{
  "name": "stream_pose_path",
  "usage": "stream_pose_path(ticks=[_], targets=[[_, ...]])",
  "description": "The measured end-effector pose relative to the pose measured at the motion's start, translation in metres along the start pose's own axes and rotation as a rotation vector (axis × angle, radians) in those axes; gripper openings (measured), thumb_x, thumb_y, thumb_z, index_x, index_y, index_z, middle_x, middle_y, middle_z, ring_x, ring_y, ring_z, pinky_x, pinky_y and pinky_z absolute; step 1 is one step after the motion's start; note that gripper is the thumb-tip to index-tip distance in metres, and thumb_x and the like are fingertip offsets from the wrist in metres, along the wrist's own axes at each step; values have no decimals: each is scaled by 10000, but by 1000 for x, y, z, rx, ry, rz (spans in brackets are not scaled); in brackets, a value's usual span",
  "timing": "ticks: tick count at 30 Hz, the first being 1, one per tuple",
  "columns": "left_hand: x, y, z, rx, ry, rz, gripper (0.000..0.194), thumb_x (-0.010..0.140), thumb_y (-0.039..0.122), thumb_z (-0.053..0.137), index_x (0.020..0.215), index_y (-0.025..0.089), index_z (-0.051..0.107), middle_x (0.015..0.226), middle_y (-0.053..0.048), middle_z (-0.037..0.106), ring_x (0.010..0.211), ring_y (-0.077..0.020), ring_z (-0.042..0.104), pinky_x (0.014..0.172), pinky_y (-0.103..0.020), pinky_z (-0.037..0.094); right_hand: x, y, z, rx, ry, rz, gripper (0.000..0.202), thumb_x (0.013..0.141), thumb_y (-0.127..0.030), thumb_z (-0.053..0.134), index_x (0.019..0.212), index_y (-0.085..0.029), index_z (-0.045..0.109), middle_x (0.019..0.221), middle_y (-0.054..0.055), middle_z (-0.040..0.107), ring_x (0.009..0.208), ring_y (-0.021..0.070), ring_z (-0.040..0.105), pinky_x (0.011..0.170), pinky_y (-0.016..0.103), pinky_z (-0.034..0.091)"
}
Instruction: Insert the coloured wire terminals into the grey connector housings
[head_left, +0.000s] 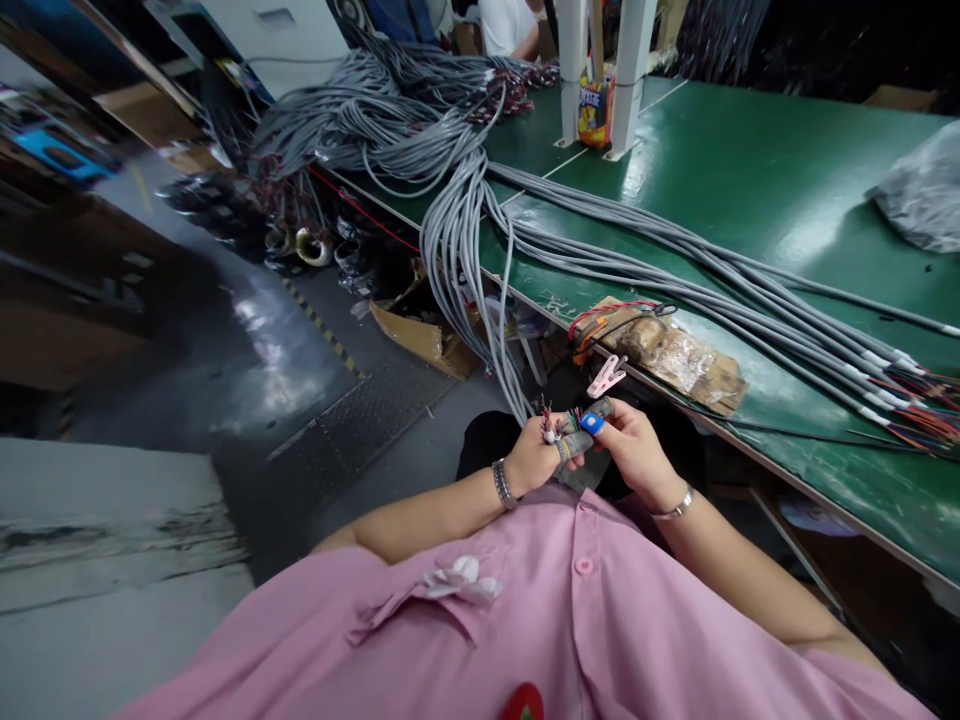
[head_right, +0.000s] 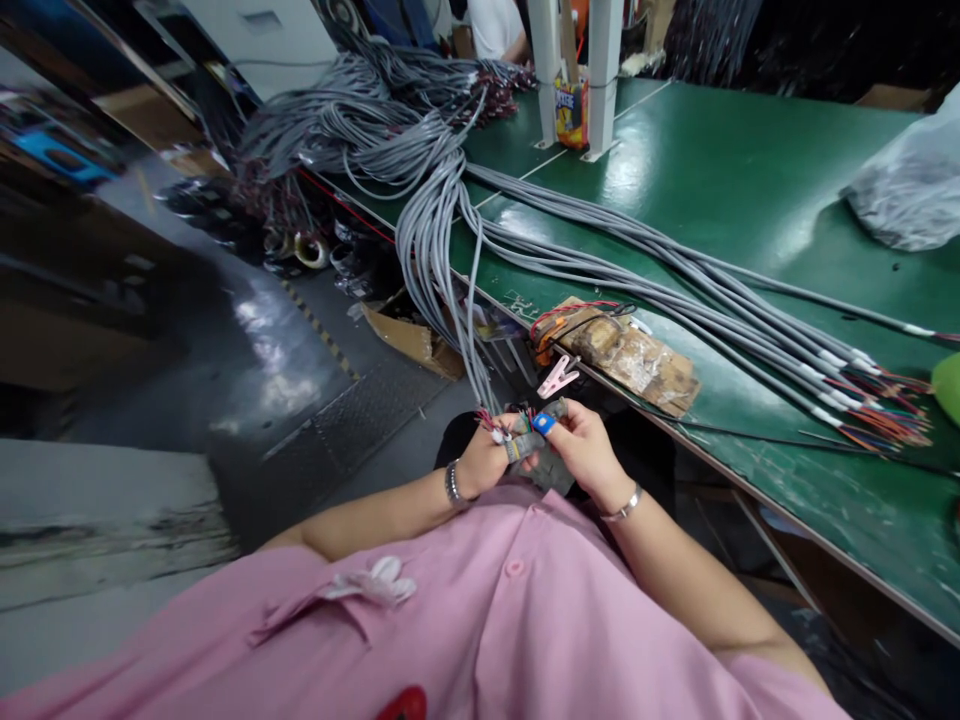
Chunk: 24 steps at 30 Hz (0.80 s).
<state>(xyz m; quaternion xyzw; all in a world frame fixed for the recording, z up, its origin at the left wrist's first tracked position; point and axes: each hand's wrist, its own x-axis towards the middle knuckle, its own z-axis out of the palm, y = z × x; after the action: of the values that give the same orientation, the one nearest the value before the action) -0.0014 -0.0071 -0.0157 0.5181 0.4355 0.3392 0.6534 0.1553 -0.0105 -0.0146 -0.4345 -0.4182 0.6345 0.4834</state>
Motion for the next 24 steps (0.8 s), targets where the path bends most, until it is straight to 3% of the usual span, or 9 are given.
stream_pose_path(ticks=[6,13,17,21,24], targets=[[5,-16,0,-256,193,14,354,706,459,737,651,138,599,538,-23,631,419,-101,541,421,-209,412,9,10,-5,17,13,2,264,753,-411,748,733,-181,621,579,-35,545,499,80,408,493,233,331],[8,-12,2,-344,277,40,362,680,446,756,634,149,556,524,-7,623,397,-99,529,399,-212,391,9,9,0,35,26,-9,264,751,-391,750,718,-196,575,564,-41,550,492,89,437,496,241,341],[8,-12,0,-325,303,22,365,671,447,758,631,151,548,526,-6,623,396,-99,529,394,-212,380,9,5,4,12,35,7,278,755,-421,735,758,-198,568,589,-34,586,506,98,469,502,242,351],[8,-16,0,-276,286,23,346,698,456,726,658,144,581,530,-15,626,400,-100,532,384,-203,367,10,-5,11,-32,-90,42,290,810,-464,667,824,-203,542,589,-10,628,541,131,558,514,253,370],[6,-18,0,-214,273,3,329,697,443,728,680,140,601,531,-17,629,400,-98,533,384,-197,363,11,-8,14,-37,-99,53,316,789,-480,680,805,-209,520,552,-16,615,511,136,563,512,263,387]])
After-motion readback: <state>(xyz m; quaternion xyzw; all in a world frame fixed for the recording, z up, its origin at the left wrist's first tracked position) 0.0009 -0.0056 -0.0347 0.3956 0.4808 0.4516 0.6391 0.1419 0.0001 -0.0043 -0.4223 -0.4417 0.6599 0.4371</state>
